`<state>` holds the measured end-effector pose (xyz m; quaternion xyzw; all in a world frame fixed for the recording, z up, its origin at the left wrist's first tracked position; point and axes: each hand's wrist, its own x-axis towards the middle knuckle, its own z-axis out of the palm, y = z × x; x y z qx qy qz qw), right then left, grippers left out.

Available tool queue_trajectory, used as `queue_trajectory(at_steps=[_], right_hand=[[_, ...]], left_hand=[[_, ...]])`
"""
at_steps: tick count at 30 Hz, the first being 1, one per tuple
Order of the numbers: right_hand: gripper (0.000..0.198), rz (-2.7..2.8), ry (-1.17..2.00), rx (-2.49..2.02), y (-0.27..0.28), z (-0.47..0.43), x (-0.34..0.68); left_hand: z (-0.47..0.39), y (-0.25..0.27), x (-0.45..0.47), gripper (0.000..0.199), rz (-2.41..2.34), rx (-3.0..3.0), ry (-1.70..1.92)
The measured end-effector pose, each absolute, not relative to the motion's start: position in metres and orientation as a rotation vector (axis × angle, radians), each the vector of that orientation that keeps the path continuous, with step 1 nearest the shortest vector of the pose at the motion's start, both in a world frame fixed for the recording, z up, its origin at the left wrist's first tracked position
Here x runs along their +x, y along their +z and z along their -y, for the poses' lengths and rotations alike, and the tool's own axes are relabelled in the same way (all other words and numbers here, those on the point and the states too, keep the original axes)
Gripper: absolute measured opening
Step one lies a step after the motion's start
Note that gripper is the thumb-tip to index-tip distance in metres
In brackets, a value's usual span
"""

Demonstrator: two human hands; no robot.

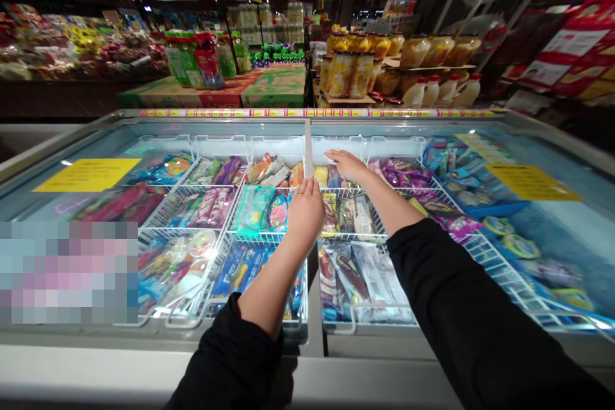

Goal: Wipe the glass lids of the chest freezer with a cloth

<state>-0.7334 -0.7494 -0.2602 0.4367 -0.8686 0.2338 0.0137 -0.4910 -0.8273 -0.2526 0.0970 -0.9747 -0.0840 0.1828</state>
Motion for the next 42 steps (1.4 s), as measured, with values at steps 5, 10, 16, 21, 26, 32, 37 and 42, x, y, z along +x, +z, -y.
queue_trajectory(at_steps=[5,10,16,21,26,32,37,42], right_hand=[[0.062,2.672,0.75,1.475,-0.266,0.699,-0.72],[0.06,2.795,0.708,1.224,-0.261,0.703,-0.729],[0.068,2.756,0.711,1.309,-0.258,0.738,-0.677],[0.073,2.639,0.715,1.576,-0.262,0.696,-0.634],[0.071,2.678,0.773,1.54,-0.261,0.662,-0.64],[0.07,2.73,0.718,1.194,-0.256,0.699,-0.644],[0.074,2.68,0.721,1.432,-0.259,0.708,-0.615],[0.076,2.619,0.809,1.664,-0.267,0.658,-0.598]], left_hand=[[0.83,-0.249,-0.489,0.052,2.783,0.241,-0.281],[0.828,-0.249,-0.491,0.053,2.793,0.283,-0.253],[0.834,-0.248,-0.49,0.05,2.786,0.228,-0.246],[0.839,-0.244,-0.484,0.05,2.811,0.161,-0.259],[0.834,-0.236,-0.471,0.05,2.858,0.181,-0.249],[0.819,-0.234,-0.437,0.054,2.894,0.238,-0.281],[0.808,-0.241,-0.413,0.053,2.881,0.265,-0.294],[0.811,-0.245,-0.408,0.052,2.87,0.23,-0.311]])
